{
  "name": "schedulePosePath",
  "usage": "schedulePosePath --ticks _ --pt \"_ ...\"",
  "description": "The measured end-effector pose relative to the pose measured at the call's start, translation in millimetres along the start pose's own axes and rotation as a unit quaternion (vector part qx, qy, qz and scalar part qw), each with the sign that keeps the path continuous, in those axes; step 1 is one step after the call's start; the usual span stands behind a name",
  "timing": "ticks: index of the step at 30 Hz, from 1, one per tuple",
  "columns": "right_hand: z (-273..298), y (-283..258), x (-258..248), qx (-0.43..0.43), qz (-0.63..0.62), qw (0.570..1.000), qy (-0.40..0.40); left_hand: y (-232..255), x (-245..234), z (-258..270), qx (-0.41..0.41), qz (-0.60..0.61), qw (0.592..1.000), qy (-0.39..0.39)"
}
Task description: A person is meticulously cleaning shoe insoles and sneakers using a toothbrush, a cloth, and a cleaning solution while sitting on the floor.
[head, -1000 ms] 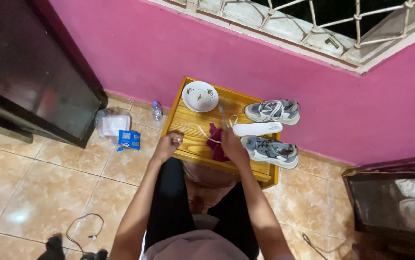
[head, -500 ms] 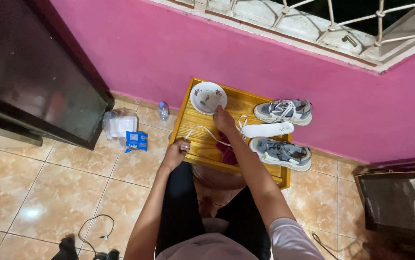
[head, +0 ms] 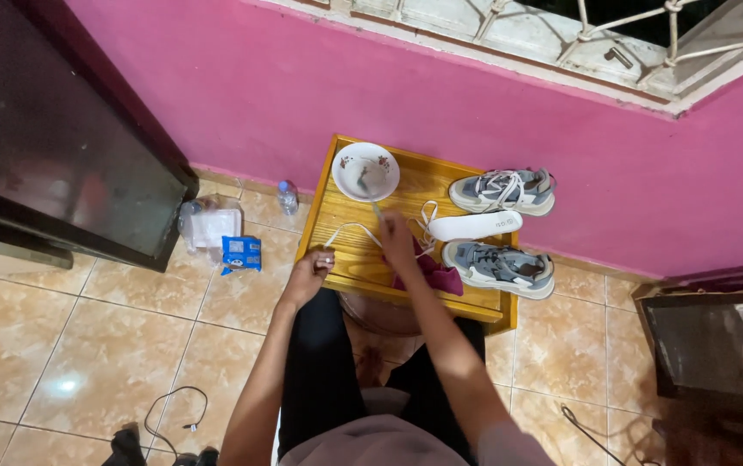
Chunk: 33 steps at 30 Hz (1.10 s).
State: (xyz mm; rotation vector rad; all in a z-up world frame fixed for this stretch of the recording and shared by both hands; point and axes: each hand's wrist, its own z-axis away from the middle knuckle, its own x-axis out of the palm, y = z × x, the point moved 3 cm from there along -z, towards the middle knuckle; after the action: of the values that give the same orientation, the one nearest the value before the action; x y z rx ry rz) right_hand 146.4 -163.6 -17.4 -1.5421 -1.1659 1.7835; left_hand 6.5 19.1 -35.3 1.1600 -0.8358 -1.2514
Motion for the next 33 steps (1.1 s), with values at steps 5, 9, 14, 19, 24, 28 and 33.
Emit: schedulePosePath --ticks 5,9,14,19,24,28,33 --pt "90.0 8.2 -13.6 0.027 0.002 0.999 -0.033 -0.9 2.8 -0.6 0.008 -0.025 1.0 0.002" --pt "90.1 49.3 -38.3 -0.018 0.065 0.997 0.046 2.8 16.4 -0.7 0.038 -0.052 0.998 -0.013" --pt "85.3 16.6 -48.8 -0.014 0.085 0.995 0.056 -9.9 35.3 -19.2 0.06 0.032 0.996 -0.056" --pt "69.7 15.4 -11.5 0.034 0.102 0.993 -0.052 -27.1 27.0 -23.7 0.052 -0.008 0.997 -0.058" --pt "38.4 40.9 15.6 0.083 0.189 0.975 -0.086 26.2 16.8 14.1 0.107 -0.111 0.985 -0.078" --pt "17.4 75.2 30.0 0.113 0.228 0.964 -0.075 54.2 3.2 30.2 0.093 -0.146 0.981 -0.092" --pt "23.1 52.9 -16.2 0.042 0.259 0.965 0.013 27.7 -10.4 16.2 0.009 -0.231 0.972 -0.032"
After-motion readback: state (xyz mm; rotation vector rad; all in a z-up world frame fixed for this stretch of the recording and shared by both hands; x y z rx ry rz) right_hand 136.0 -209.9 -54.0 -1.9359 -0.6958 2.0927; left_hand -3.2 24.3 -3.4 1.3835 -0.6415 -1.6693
